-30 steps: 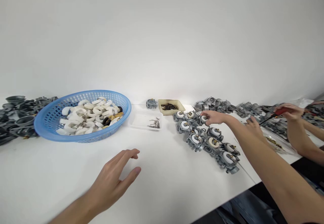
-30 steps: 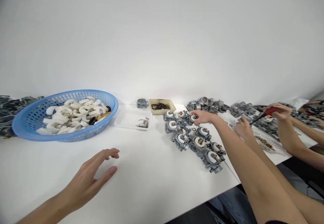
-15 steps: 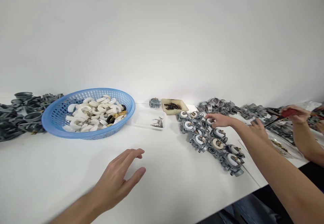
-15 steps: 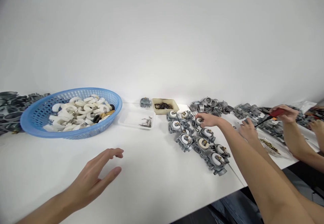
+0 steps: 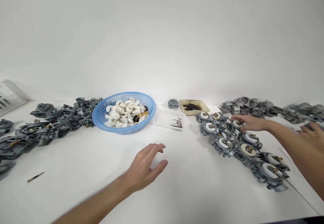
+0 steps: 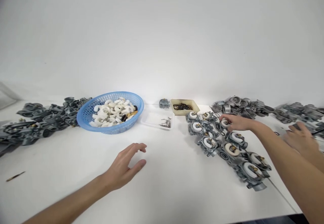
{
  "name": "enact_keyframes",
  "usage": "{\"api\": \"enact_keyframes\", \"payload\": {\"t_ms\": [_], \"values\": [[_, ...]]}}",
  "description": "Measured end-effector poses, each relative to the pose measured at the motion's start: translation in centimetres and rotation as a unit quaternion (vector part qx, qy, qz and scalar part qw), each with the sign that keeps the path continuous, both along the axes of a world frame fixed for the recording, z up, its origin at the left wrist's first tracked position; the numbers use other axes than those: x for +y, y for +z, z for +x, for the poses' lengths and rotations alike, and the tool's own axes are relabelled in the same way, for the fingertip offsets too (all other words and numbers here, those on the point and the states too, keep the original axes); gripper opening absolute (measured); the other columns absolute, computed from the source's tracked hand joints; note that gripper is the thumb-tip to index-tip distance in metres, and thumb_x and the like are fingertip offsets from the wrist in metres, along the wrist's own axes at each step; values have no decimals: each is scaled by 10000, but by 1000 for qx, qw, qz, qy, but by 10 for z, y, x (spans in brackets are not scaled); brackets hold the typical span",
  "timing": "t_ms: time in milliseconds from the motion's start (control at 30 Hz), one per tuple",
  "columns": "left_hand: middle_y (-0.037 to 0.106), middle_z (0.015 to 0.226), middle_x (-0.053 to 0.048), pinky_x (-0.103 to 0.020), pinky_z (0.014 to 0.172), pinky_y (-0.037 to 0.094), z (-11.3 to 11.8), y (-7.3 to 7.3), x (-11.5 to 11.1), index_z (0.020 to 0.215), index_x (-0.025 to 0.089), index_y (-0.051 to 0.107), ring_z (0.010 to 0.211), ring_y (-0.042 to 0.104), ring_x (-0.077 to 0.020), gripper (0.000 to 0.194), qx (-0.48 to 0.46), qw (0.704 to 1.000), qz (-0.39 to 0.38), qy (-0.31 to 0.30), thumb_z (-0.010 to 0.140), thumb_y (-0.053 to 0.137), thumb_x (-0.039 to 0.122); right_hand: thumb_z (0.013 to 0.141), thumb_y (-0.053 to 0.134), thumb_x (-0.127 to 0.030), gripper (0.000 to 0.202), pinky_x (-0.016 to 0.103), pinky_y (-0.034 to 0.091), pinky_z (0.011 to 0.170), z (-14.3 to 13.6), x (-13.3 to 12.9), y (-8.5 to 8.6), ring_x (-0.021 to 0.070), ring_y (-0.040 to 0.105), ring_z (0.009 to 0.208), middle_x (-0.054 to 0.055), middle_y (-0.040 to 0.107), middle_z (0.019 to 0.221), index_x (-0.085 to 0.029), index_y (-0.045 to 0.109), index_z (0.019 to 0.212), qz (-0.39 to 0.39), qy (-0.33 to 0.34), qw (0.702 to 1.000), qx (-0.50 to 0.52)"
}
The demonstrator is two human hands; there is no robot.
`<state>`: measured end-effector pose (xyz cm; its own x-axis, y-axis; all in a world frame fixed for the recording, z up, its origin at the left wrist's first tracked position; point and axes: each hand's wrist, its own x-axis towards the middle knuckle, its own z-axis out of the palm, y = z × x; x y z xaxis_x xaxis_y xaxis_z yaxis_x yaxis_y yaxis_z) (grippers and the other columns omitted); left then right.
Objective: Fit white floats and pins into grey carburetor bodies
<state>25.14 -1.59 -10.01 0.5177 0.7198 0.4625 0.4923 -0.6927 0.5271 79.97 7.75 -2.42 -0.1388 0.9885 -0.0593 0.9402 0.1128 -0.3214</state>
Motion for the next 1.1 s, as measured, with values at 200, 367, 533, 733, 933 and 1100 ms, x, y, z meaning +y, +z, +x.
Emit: {"api": "enact_keyframes", "payload": {"t_ms": [200, 367, 533, 733, 933, 1100], "values": [[728, 1074, -70, -342, 769, 611, 0, 3, -3, 1265, 261, 535, 939, 713, -231, 266, -12, 1000, 6, -13, 1007, 525, 327, 558, 705, -333, 563, 398, 569, 761, -7, 3, 9, 420, 667, 1156, 190, 718, 1183, -237, 682, 1112, -131, -70, 989, -9], [724, 1071, -64, -272, 630, 593, 0, 3, -4, 1279, 273, 524, 922, 711, -222, 278, -16, 999, 0, -32, 1004, 542, 312, 597, 760, -464, 699, 424, 588, 786, -16, 6, 19, 410, 695, 1097, 222, 687, 1266, -216, 640, 1240, -140, -104, 985, -22], [731, 1006, -66, -338, 726, 611, 3, 3, -2, 1268, 256, 523, 865, 722, -226, 266, -4, 999, 39, -24, 1007, 528, 309, 808, 670, -543, 643, 471, 510, 985, -55, -6, 45, 445, 550, 1315, 224, 594, 1413, -203, 583, 1346, -47, -70, 996, -30], [726, 770, -3, -328, 676, 581, 7, 5, -4, 1151, 222, 586, 652, 693, -174, 197, 23, 995, 100, -20, 987, 548, 323, 964, 581, -543, 438, 483, 557, 967, -190, -56, 43, 371, 592, 1285, 72, 617, 1423, -374, 573, 1369, 60, 131, 989, 26], [679, 640, -31, -358, 689, 563, -32, 42, 3, 852, 235, 680, 668, 693, -206, 229, 66, 979, 156, 111, 926, 569, 421, 990, 499, -321, 267, 515, 601, 887, -295, -77, -32, 307, 716, 1044, 73, 722, 1206, -287, 651, 1207, 106, 308, 945, 38], [752, 906, -58, -384, 904, 541, -143, 90, 30, 1128, 209, 657, 909, 719, -235, 294, 88, 908, 124, 391, 988, 508, 421, 1011, 436, -304, 250, 450, 634, 783, -300, -67, -75, 280, 740, 981, 80, 714, 1195, -285, 656, 1127, 142, 307, 938, 79]]}}
